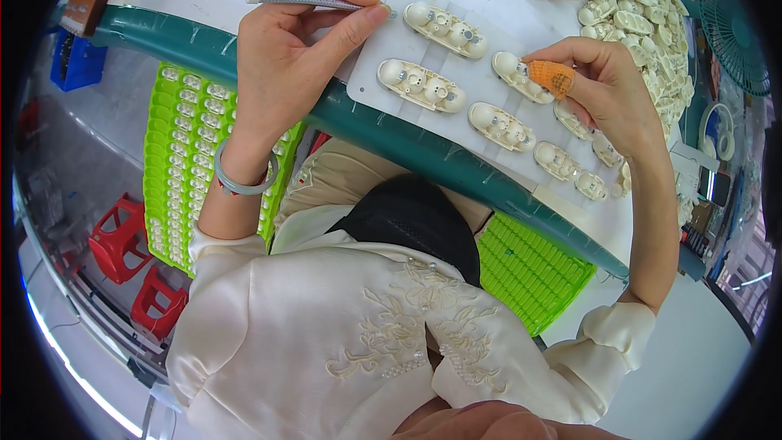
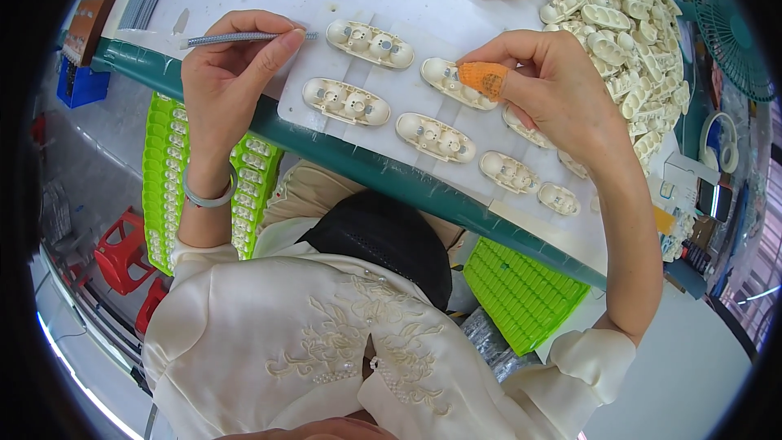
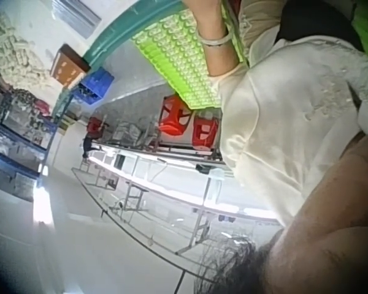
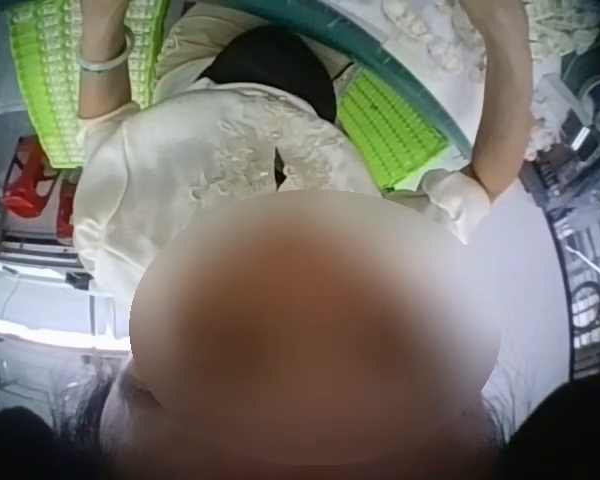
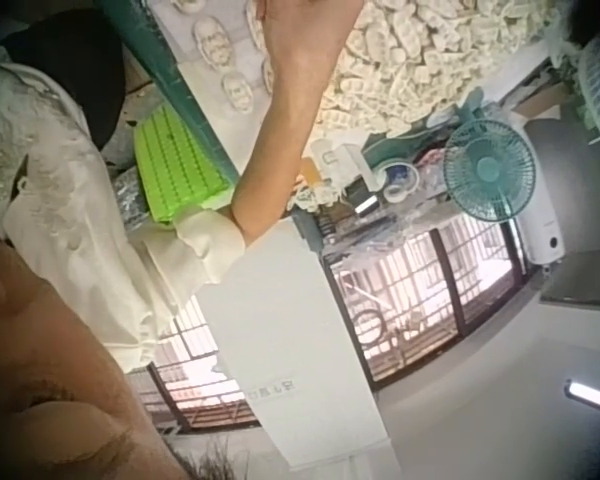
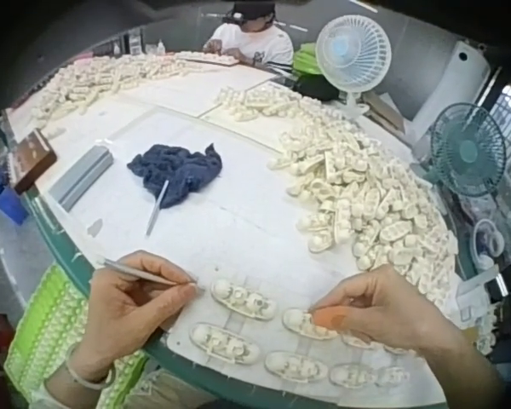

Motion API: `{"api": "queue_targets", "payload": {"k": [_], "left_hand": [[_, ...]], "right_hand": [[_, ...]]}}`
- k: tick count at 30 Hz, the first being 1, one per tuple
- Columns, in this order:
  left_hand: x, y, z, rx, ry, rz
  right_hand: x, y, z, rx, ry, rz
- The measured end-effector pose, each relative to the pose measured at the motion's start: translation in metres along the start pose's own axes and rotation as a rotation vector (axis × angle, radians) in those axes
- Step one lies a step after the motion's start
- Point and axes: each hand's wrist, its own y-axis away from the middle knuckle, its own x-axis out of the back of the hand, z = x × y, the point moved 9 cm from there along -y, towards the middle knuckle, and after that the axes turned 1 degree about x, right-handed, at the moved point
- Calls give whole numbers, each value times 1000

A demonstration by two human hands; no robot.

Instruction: The person assembles small white plastic parts by hand, applying glue from a bottle to the components on a workbench.

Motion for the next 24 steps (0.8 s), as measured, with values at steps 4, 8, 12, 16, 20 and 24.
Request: {"api": "queue_targets", "payload": {"k": [4,8,12,16,20,24], "left_hand": [[0,0,-1,6,10,3],[0,0,-1,8,17,5],[1,0,-3,6,37,17],[2,0,-3,12,25,19],[3,-1,-3,6,48,26],[3,0,-4,4,94,45]], "right_hand": [[0,-2,0,32,46,0],[1,-2,-2,51,84,4],[0,-4,-12,68,167,-6],[-2,-6,-16,84,214,-24],[-2,-6,-16,79,213,-28],[-3,-7,-15,80,208,-37]]}}
